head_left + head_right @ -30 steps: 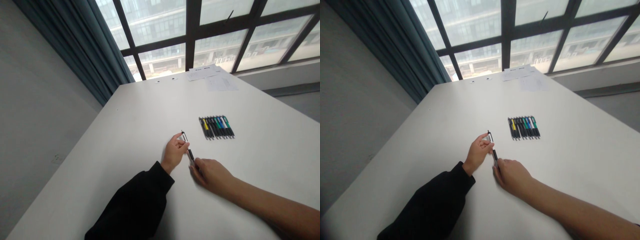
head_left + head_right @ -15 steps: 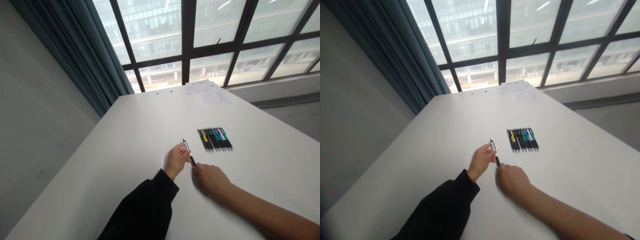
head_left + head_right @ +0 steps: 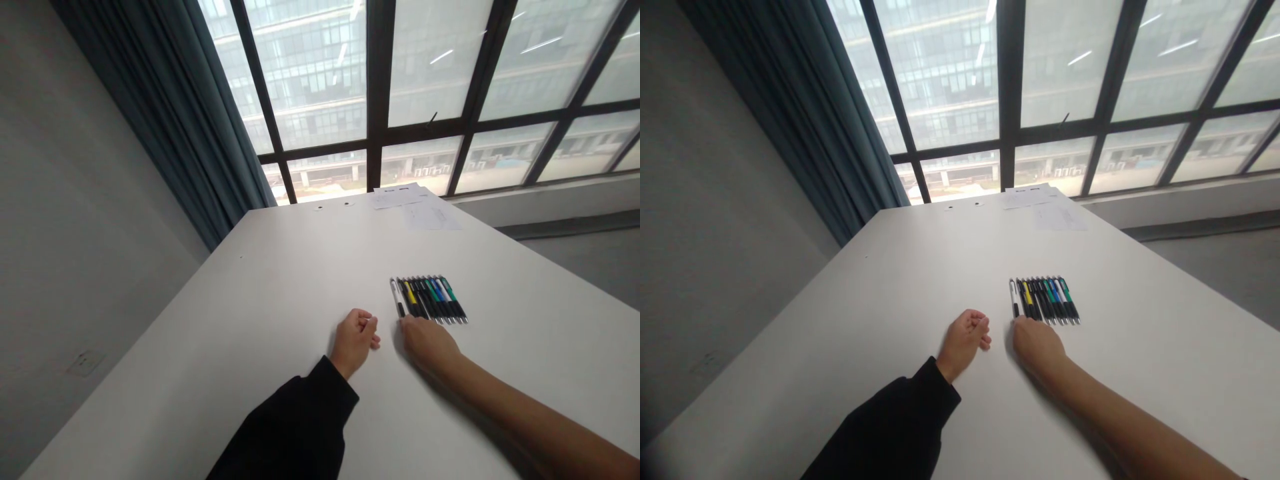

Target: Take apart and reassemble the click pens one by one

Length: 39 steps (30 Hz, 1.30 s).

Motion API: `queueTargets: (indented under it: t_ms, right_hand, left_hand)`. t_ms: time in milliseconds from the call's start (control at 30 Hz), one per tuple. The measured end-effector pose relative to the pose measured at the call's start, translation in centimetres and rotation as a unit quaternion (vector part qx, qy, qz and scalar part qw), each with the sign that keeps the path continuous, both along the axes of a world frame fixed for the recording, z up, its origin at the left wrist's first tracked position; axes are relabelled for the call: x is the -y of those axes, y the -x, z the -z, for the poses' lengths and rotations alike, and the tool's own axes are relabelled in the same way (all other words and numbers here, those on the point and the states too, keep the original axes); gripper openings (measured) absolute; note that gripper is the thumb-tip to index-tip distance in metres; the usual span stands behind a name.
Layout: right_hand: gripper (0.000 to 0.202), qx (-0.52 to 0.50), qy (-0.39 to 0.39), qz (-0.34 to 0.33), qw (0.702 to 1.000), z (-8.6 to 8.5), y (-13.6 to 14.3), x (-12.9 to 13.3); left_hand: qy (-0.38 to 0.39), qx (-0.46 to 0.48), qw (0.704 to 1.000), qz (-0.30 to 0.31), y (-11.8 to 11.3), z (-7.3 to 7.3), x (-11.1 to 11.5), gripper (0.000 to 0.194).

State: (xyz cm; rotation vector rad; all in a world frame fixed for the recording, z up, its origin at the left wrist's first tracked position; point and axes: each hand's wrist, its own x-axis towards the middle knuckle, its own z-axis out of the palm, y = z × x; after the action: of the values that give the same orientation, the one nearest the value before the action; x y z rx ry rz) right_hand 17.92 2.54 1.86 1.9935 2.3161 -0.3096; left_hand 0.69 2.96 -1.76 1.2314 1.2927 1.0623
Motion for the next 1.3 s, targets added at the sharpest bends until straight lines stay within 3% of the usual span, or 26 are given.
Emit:
queueTargets:
  t_ms: [433, 500, 600, 700, 800, 867, 967, 1067, 1300]
  right_hand:
    - [0.041, -0.028, -0.052, 0.016, 0.998, 1.0, -0.8, 0.3]
    - [0.042, -0.039, -0.069, 0.011, 0.997, 1.2, -0.9, 0.9]
    - [0.035, -0.06, -0.094, -0.023, 0.993, 1.3, -1.4, 2.9]
    - [0.032, -0.08, -0.107, -0.087, 0.987, 1.4, -3.0, 5.7]
    - [0.032, -0.146, -0.12, -0.228, 0.955, 1.6, -6.4, 8.4]
    - [0.037, -0.163, -0.114, -0.271, 0.942, 1.7, -9.2, 9.8]
    - [0.06, -0.154, -0.098, -0.319, 0.93, 1.7, -12.6, 10.8]
    - [0.073, -0.156, -0.082, -0.325, 0.929, 1.3, -13.9, 11.2]
    - [0.079, -0.16, -0.071, -0.345, 0.922, 1.2, -13.3, 10.7]
  left_hand:
    - [-0.105, -0.16, 0.978, 0.081, 1.6, -1.2, 3.1, 0.022]
    - [-0.147, -0.218, 0.957, 0.121, 2.1, -1.0, 4.2, 0.026]
    - [-0.269, -0.31, 0.892, 0.192, 3.4, -0.8, 6.5, 0.043]
    - [-0.319, -0.369, 0.839, 0.243, 5.2, -0.3, 8.9, 0.062]
    - [-0.352, -0.428, 0.775, 0.305, 7.3, 0.7, 10.5, 0.08]
    - [-0.371, -0.454, 0.746, 0.316, 8.5, 1.4, 10.7, 0.09]
    - [-0.401, -0.466, 0.701, 0.361, 9.6, 1.9, 10.4, 0.095]
    - [-0.411, -0.469, 0.687, 0.373, 9.8, 1.6, 9.9, 0.087]
    - [-0.379, -0.473, 0.697, 0.383, 9.1, 0.3, 10.4, 0.089]
